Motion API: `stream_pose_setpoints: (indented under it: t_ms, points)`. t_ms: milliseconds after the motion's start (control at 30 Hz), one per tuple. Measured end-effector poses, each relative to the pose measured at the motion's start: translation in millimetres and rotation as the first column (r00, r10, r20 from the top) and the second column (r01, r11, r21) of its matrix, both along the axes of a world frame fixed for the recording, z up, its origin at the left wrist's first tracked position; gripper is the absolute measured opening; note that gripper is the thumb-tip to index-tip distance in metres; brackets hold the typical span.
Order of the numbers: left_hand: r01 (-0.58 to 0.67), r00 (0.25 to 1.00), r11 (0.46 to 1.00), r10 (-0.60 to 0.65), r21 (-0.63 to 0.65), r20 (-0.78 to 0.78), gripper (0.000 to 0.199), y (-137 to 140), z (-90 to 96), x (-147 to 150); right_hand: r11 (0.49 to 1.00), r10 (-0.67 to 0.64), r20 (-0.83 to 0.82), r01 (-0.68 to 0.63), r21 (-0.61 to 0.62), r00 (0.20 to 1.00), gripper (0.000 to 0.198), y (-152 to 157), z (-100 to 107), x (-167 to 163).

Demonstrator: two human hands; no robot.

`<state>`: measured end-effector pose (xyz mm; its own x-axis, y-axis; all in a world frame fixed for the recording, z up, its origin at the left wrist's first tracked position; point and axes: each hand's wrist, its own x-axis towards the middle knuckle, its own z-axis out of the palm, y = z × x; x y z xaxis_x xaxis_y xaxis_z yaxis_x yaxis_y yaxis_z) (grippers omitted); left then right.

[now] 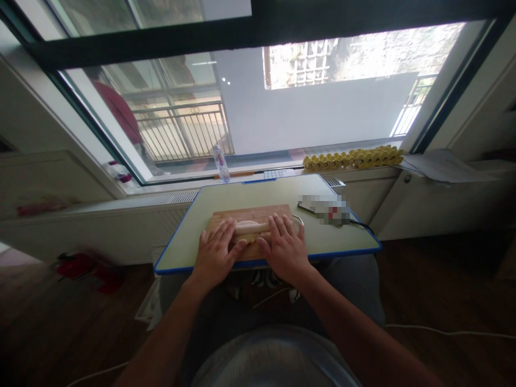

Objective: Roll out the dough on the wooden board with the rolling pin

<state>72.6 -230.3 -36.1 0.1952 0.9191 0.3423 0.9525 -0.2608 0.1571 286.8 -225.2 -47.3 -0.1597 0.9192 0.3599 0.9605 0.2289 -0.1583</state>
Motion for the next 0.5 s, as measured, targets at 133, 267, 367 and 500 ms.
stream_pose_setpoints:
  t_ms: [133,267,367,500]
  points:
    - [-0.039,0.999,0.997,0.04,-0.067,0.016,0.068,45.0,10.5,1.4,0.998,-0.02,-0.02,0.018,-0.066,1.0,0.068,44.6,19.0,-7.5]
    - [-0.049,0.999,0.993,0.049,-0.104,0.001,0.068,71.4,16.3,2.3,0.991,-0.019,-0.022,0.016,-0.133,1.0,0.067,70.1,27.5,-11.4]
    - [-0.045,0.999,0.996,0.045,-0.081,0.0,0.069,63.6,15.9,1.6,0.994,-0.025,-0.038,0.021,-0.105,0.999,0.066,61.1,24.3,-10.5]
    - [-0.029,1.0,0.999,0.029,-0.017,-0.006,0.072,18.8,5.5,0.2,1.0,0.016,-0.041,-0.017,-0.014,0.999,0.066,16.8,10.7,-4.2]
